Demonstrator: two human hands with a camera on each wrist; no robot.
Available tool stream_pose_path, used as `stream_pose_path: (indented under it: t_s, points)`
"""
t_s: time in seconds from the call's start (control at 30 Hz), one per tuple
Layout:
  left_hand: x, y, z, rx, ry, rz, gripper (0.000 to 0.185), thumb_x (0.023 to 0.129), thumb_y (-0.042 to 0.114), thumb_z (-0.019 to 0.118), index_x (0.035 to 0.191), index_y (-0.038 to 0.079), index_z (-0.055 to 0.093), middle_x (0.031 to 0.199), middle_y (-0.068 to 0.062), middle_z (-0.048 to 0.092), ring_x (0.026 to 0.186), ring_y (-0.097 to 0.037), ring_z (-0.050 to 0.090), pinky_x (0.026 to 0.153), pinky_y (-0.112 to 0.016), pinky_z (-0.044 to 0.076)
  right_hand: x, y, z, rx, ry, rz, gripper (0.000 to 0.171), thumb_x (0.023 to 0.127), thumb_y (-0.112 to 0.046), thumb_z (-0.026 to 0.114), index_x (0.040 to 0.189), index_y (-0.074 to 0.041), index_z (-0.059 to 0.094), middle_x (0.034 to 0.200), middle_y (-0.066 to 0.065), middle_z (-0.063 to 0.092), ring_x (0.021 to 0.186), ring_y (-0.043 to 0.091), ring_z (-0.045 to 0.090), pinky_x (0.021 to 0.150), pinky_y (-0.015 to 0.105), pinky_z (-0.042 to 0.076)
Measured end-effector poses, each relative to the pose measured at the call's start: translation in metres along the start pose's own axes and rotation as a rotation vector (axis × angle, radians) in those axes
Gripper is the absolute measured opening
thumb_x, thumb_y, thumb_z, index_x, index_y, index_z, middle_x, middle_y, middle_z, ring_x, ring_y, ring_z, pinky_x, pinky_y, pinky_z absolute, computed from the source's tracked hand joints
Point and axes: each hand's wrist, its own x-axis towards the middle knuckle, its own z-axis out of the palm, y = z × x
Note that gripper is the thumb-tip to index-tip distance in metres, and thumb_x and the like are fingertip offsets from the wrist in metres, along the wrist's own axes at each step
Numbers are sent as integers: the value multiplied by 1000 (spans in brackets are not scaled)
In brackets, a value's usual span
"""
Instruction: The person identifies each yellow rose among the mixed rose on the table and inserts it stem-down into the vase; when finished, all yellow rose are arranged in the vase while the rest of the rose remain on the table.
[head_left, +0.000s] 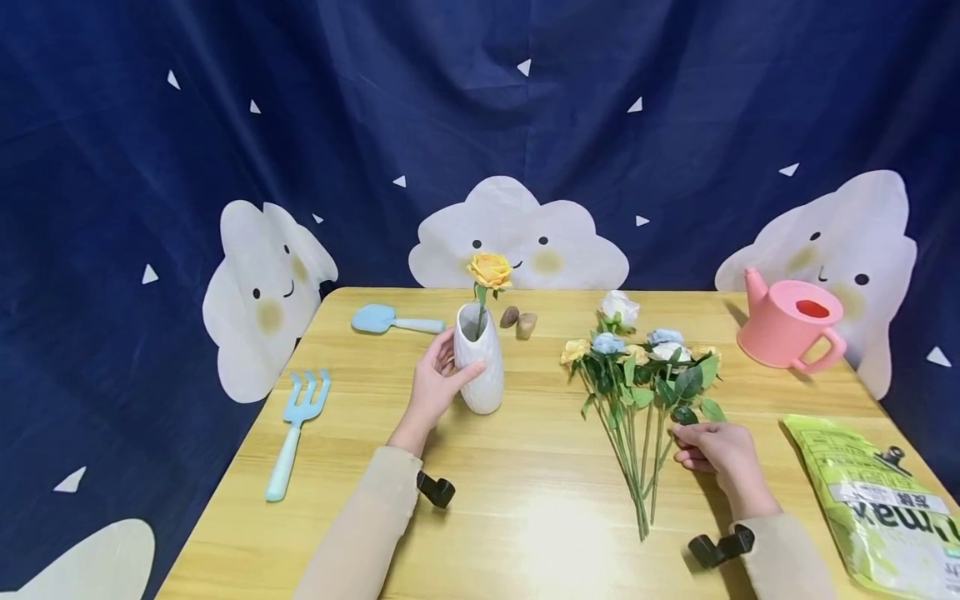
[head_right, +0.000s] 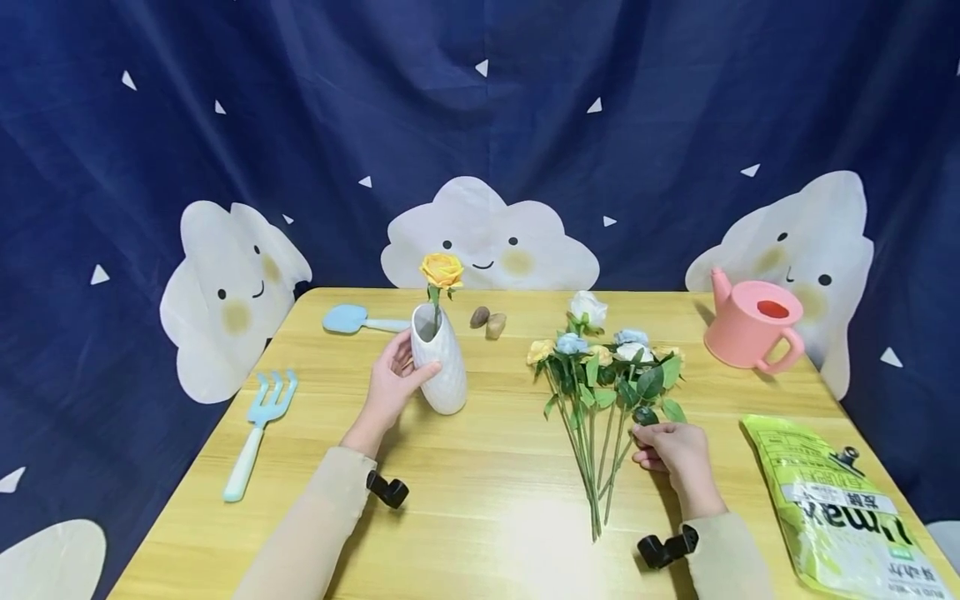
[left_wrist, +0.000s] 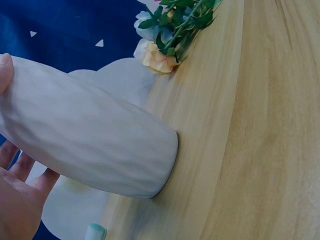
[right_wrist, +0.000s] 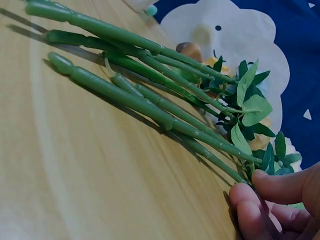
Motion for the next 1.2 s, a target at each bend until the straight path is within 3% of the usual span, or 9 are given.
stream_pose_path:
  t_s: [0.17, 0.37, 0.6, 0.87, 1.2]
  points:
    - [-1, 2, 0, 5, -2, 2, 64, 78, 7, 75, 134, 3, 45, 129, -16, 52, 116, -28, 49, 100, -43, 37, 2, 0, 2, -20, 7, 6, 28, 84, -7, 67, 98, 15, 58, 63, 6, 62, 53, 16, 64, 54, 28, 55]
    - [-1, 1, 1, 15, -11, 4, 64, 79, 8, 75, 135, 4, 44, 130, -16, 51, 117, -28, 49, 99, -44, 37, -2, 2, -7, 114, -33, 20, 6, 85, -4, 64, 86, 0, 68, 66, 6, 66, 59, 15, 66, 58, 26, 55]
    - [-1, -1, 0, 15, -4, 1, 64, 78, 9, 75, 134, 5, 44, 129, -15, 52, 116, -27, 49, 99, -43, 38, -4, 7, -12, 232, -64, 3, 13, 86, -4, 64, 77, -13, 69, 71, 5, 69, 65, 15, 67, 64, 26, 55]
    - [-1, 0, 0, 12, 0, -4, 65, 78, 9, 75, 135, 3, 43, 130, -16, 51, 116, -27, 49, 99, -42, 38, -5, 7, -17, 363, 39, -45, 20, 84, 0, 65, 71, -15, 70, 69, 3, 68, 61, 13, 65, 62, 26, 55]
    - [0, 2, 0, 10, -3, 8, 64, 78, 8, 75, 135, 4, 44, 131, -16, 51, 118, -27, 48, 100, -42, 37, -11, -1, -32, 447, 210, -135, 23, 83, 1, 66, 68, -16, 71, 65, 0, 67, 57, 13, 66, 55, 25, 54]
